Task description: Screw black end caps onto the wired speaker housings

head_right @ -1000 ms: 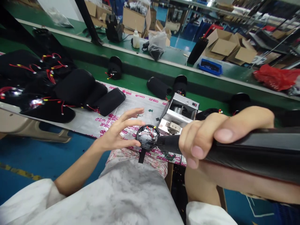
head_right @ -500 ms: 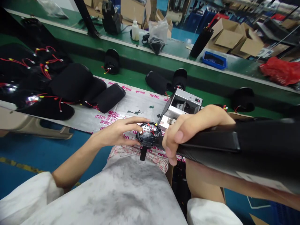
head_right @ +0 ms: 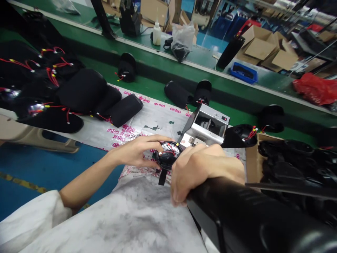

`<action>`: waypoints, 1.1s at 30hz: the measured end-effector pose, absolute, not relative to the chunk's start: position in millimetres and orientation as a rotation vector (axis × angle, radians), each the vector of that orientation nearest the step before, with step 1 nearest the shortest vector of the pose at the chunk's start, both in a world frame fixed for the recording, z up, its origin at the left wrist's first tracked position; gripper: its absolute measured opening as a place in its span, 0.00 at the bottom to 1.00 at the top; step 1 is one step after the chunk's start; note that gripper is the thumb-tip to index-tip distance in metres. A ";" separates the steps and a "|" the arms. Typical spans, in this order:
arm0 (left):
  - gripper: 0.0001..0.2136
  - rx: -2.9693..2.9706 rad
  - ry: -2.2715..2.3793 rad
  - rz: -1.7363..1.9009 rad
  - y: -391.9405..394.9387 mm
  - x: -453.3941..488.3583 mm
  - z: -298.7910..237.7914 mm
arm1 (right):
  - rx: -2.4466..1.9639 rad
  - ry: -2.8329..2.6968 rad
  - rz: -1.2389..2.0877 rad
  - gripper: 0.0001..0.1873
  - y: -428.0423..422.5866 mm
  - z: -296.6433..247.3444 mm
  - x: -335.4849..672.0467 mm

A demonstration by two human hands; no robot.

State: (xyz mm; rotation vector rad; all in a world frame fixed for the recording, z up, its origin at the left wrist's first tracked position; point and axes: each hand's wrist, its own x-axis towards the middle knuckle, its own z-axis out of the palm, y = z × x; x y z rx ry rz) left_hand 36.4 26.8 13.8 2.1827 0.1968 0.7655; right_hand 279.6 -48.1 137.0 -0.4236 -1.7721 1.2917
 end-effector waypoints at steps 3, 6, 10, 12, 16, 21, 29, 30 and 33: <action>0.12 2.174 0.220 0.793 22.6 36.1 10.7 | -0.421 -1.772 1.315 0.18 -46.3 137.8 276.7; 0.14 2.179 0.226 0.821 21.0 36.1 6.9 | -0.424 -1.791 1.375 0.16 -43.9 136.5 275.5; 0.14 2.165 0.226 0.829 23.0 36.2 5.5 | -0.332 -1.791 1.317 0.16 -45.1 126.8 276.2; 0.14 2.154 0.233 0.817 23.9 36.5 6.9 | -0.353 -1.781 1.231 0.16 -51.4 122.7 278.6; 0.14 2.170 0.257 0.795 23.4 37.2 9.8 | -0.579 -1.498 1.058 0.14 -69.6 126.8 293.8; 0.15 2.190 0.294 0.723 23.7 34.2 13.6 | -0.684 -1.150 0.616 0.20 -68.1 126.7 316.7; 0.14 2.159 0.267 0.608 31.2 29.1 24.3 | -0.655 -1.200 0.571 0.41 -32.7 49.1 308.0; 0.13 2.172 0.269 0.621 30.5 29.2 24.3 | -0.654 -1.192 0.588 0.42 -30.6 43.1 307.3; 0.11 2.209 0.280 0.661 27.0 30.4 21.7 | -0.635 -1.147 0.640 0.44 -25.7 35.0 309.6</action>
